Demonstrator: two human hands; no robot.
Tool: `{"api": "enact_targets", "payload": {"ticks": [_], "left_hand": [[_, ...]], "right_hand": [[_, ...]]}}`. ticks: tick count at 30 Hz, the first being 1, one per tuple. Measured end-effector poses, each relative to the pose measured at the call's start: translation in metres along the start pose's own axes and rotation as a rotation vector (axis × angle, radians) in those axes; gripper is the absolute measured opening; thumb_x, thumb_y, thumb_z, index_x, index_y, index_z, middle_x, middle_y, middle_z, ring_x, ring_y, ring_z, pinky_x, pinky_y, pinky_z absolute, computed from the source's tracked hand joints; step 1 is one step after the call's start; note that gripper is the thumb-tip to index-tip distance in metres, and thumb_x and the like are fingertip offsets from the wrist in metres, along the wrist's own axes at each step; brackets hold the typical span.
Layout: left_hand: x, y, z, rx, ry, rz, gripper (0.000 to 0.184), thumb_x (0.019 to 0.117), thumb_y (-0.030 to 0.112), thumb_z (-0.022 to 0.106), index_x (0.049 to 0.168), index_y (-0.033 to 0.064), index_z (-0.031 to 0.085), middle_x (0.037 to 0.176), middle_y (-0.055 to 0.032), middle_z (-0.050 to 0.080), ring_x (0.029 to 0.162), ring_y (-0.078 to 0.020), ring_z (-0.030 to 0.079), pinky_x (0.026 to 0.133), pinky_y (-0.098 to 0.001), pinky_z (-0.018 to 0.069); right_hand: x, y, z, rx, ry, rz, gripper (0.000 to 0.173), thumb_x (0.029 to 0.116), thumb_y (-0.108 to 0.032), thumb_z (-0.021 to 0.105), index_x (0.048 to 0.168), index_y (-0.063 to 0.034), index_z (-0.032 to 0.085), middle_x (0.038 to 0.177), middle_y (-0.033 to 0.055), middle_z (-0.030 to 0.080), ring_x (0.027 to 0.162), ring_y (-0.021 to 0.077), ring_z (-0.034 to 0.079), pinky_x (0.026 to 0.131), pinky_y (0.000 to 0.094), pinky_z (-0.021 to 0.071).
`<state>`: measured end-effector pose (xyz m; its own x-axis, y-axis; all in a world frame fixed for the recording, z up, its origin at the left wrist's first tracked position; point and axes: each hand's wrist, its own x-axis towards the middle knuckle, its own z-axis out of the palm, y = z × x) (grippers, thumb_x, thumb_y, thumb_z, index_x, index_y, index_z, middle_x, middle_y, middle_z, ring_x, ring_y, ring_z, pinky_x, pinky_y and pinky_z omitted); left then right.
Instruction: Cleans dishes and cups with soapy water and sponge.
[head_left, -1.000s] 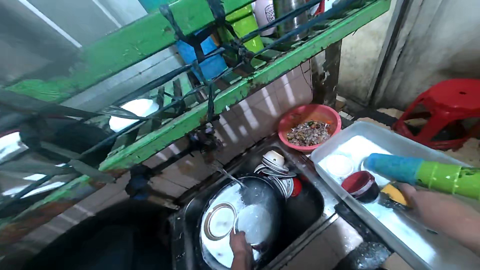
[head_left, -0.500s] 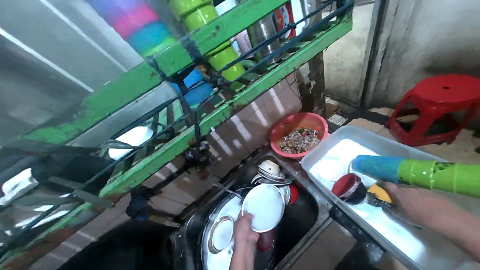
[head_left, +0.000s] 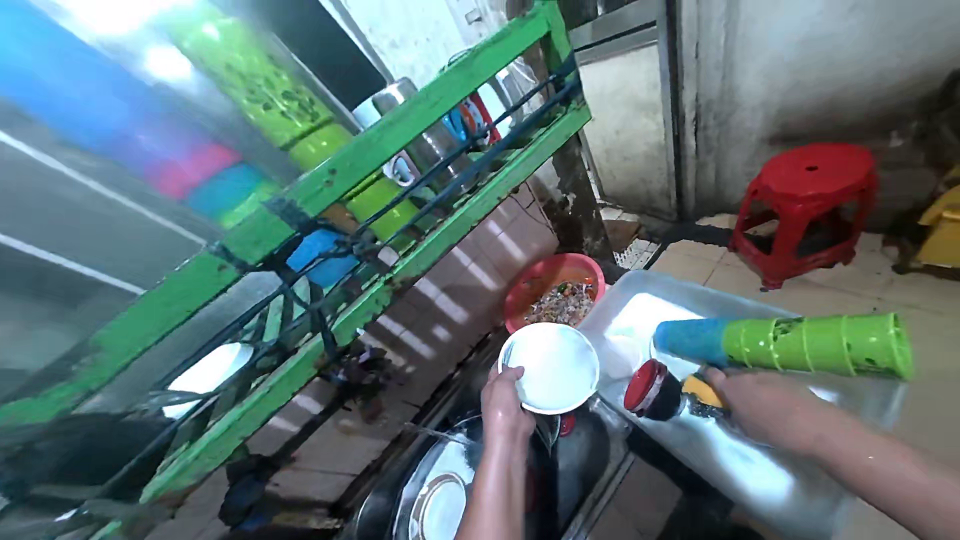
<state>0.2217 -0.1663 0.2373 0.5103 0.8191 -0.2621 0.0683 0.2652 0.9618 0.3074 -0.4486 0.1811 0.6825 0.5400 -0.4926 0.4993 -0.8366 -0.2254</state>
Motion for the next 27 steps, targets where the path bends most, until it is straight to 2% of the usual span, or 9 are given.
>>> {"api": "enact_targets", "payload": {"ticks": [5,7,9,11,13,15,19,22,27], "left_hand": [[-0.006,-0.003,0.021,0.258,-0.094,0.228,0.047,0.1018,0.004,0.051,0.148,0.012,0.051,0.134,-0.0175,0.061,0.111,-0.0291,0.065,0.088,-0.0503,0.0548],[-0.009,-0.007,0.018,0.467,-0.157,0.425,0.046,0.1051,0.009,0.049,0.15,0.0162,0.05,0.15,-0.0087,0.053,0.13,-0.0234,0.056,0.103,-0.0483,0.0488],[-0.005,-0.01,0.008,0.65,-0.154,0.669,0.046,0.1028,0.003,0.046,0.147,0.0126,0.055,0.158,-0.0073,0.045,0.142,-0.0233,0.047,0.114,-0.0485,0.0401],[0.002,-0.013,-0.01,0.733,-0.091,0.775,0.047,0.0982,-0.006,0.046,0.14,0.0095,0.062,0.155,-0.0083,0.05,0.141,-0.0241,0.048,0.115,-0.0478,0.0404],[0.007,-0.015,-0.042,0.843,-0.042,0.694,0.047,0.0978,-0.009,0.046,0.139,0.0069,0.062,0.15,-0.0114,0.054,0.14,-0.0257,0.05,0.116,-0.0477,0.0396],[0.012,-0.022,-0.087,1.061,-0.012,0.514,0.047,0.0981,-0.009,0.048,0.14,0.0072,0.061,0.144,-0.0161,0.059,0.135,-0.031,0.054,0.115,-0.0514,0.0401],[0.022,-0.055,-0.18,1.428,-0.118,0.094,0.044,0.1012,-0.002,0.047,0.142,0.0094,0.06,0.142,-0.0188,0.06,0.135,-0.0356,0.055,0.116,-0.053,0.0392],[0.024,-0.1,-0.225,1.398,-0.12,-0.034,0.045,0.1004,-0.004,0.046,0.141,0.0107,0.062,0.142,-0.0158,0.061,0.134,-0.0318,0.056,0.116,-0.0501,0.0402],[0.024,-0.159,-0.255,1.114,0.153,-0.043,0.05,0.098,-0.008,0.049,0.145,0.0083,0.057,0.143,-0.0193,0.059,0.135,-0.0348,0.055,0.114,-0.0529,0.041]], "right_hand": [[-0.002,-0.002,-0.001,-0.003,-0.004,0.001,0.051,0.0964,-0.02,0.065,0.142,-0.0043,0.048,0.123,0.026,0.064,0.111,0.0469,0.064,0.092,0.062,0.0521],[-0.001,-0.002,-0.001,-0.013,-0.012,0.004,0.053,0.0962,-0.019,0.066,0.144,-0.0052,0.047,0.123,0.0254,0.064,0.112,0.0459,0.065,0.093,0.0613,0.0523],[-0.003,-0.003,-0.003,-0.004,-0.018,0.013,0.053,0.0961,-0.018,0.066,0.144,-0.0063,0.048,0.123,0.0251,0.064,0.112,0.0459,0.064,0.093,0.0614,0.0521],[-0.002,-0.001,0.0,0.001,0.004,0.01,0.053,0.0963,-0.021,0.068,0.144,-0.0079,0.049,0.124,0.0241,0.064,0.113,0.0449,0.064,0.093,0.0615,0.0523],[-0.003,0.001,0.0,-0.011,0.017,0.008,0.052,0.0967,-0.023,0.068,0.144,-0.0089,0.051,0.123,0.0228,0.065,0.112,0.0438,0.065,0.093,0.0604,0.0526],[-0.004,0.0,0.001,-0.029,0.02,0.014,0.05,0.0967,-0.023,0.068,0.142,-0.0093,0.051,0.12,0.0216,0.067,0.11,0.043,0.066,0.091,0.0596,0.0532],[0.0,-0.001,0.002,-0.063,-0.002,0.039,0.056,0.0951,-0.028,0.07,0.144,-0.0099,0.05,0.118,0.0206,0.067,0.109,0.0417,0.067,0.091,0.0584,0.0534],[0.004,0.002,0.007,-0.07,0.026,0.05,0.056,0.0931,-0.032,0.073,0.141,-0.0121,0.053,0.114,0.0186,0.069,0.105,0.0403,0.068,0.087,0.0582,0.0545],[0.003,0.0,0.008,-0.069,0.001,0.067,0.053,0.0945,-0.027,0.073,0.14,-0.0075,0.054,0.114,0.0222,0.069,0.105,0.0438,0.067,0.086,0.0612,0.0533]]}}
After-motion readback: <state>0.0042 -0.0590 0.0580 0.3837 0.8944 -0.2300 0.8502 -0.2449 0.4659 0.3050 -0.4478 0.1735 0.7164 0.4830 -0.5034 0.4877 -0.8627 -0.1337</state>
